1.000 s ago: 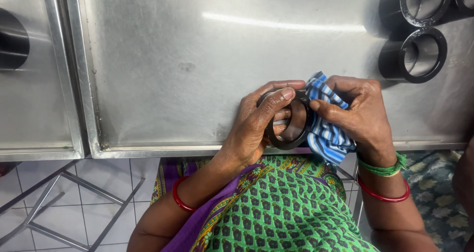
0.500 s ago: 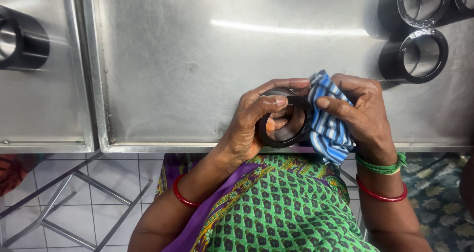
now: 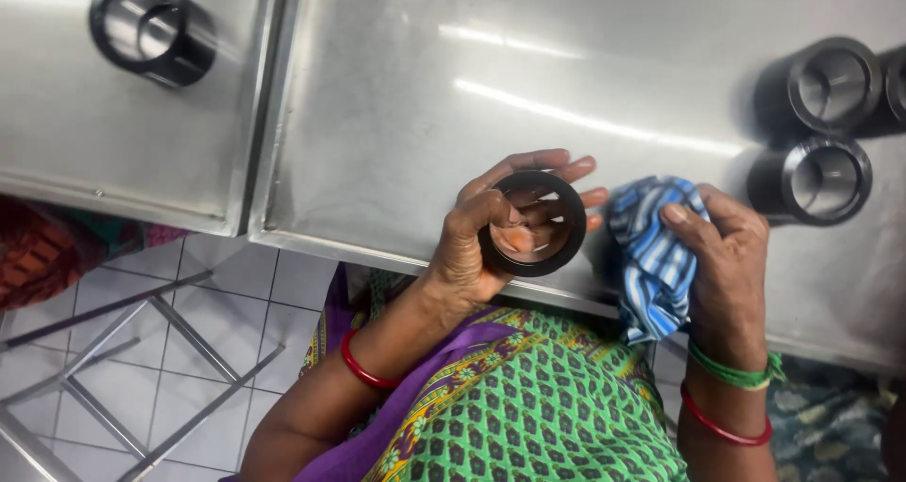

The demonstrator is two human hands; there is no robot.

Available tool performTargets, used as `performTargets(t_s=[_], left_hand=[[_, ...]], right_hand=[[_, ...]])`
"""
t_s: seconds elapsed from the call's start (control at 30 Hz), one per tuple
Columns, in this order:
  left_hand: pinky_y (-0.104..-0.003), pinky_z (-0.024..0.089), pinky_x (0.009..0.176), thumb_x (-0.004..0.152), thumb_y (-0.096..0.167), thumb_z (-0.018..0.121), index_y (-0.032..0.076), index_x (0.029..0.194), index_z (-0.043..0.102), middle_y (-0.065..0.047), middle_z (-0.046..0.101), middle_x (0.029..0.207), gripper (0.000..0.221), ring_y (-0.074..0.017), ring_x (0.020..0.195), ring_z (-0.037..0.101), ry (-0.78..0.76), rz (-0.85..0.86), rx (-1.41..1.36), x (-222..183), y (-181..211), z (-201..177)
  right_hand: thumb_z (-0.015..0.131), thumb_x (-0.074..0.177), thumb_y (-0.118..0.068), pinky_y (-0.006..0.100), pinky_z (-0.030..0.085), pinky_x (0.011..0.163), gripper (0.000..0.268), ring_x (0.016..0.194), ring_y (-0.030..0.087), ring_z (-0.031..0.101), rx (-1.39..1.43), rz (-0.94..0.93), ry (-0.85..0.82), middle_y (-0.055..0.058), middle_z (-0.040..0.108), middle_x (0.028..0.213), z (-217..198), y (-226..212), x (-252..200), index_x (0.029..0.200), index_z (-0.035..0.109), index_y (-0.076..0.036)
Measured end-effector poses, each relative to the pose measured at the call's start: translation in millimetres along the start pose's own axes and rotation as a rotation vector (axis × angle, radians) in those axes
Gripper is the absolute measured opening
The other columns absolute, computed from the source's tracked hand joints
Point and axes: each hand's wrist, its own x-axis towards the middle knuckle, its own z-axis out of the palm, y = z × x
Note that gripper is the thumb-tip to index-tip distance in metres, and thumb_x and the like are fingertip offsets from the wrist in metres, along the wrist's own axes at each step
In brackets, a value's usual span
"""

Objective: Inspecting and wiping the inner surfaces of metal cylindrical components with a cloth and marking them.

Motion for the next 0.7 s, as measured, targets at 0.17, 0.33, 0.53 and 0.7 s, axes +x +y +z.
performTargets(t_s=[0.17,0.33,0.53,0.7], left_hand=[[-0.057,0.047,0.118,0.087,0.027,0.067,-0.01,0.139,0.046,-0.033,0.049,0.145,0.067,-0.0467,0.136,0.055,0.212,0.306,0.107,-19.9,21.8,-4.8],[-0.054,0.039,0.125,0.091,0.01,0.062,-0.008,0.136,0.054,-0.03,0.056,0.143,0.049,-0.0419,0.14,0.054,0.388,0.842,0.46,-40.9,69.9,-20.2],[-0.052,0.041,0.123,0.094,0.006,0.054,-0.005,0.132,0.056,-0.026,0.056,0.144,0.039,-0.0403,0.142,0.053,0.427,1.065,0.514,-64.8,115.8,-24.7],[-0.048,0.049,0.116,0.094,0.0,0.048,-0.005,0.128,0.057,-0.024,0.058,0.144,0.035,-0.04,0.137,0.058,0.567,1.139,0.592,-74.7,136.8,-42.6]], right_hand=[[0.071,0.097,-0.016,0.02,0.04,0.059,0.017,0.063,0.007,0.055,-0.014,0.019,0.005,0.002,0.065,0.075,-6.1,9.7,1.1,0.096,0.069,0.001],[0.069,0.101,-0.01,0.021,0.045,0.07,0.017,0.072,0.007,0.058,-0.208,-0.056,0.02,0.005,0.067,0.086,-2.5,11.1,-0.3,0.103,0.07,0.006],[0.065,0.099,-0.021,0.037,0.057,0.065,0.031,0.072,0.025,0.068,-0.21,0.259,0.08,0.018,0.067,0.088,-20.1,45.8,23.1,0.119,0.058,0.002],[0.068,0.105,-0.027,0.04,0.057,0.078,0.04,0.081,0.028,0.068,-0.257,0.267,0.048,0.021,0.065,0.093,-56.5,109.5,45.5,0.125,0.052,0.004]])
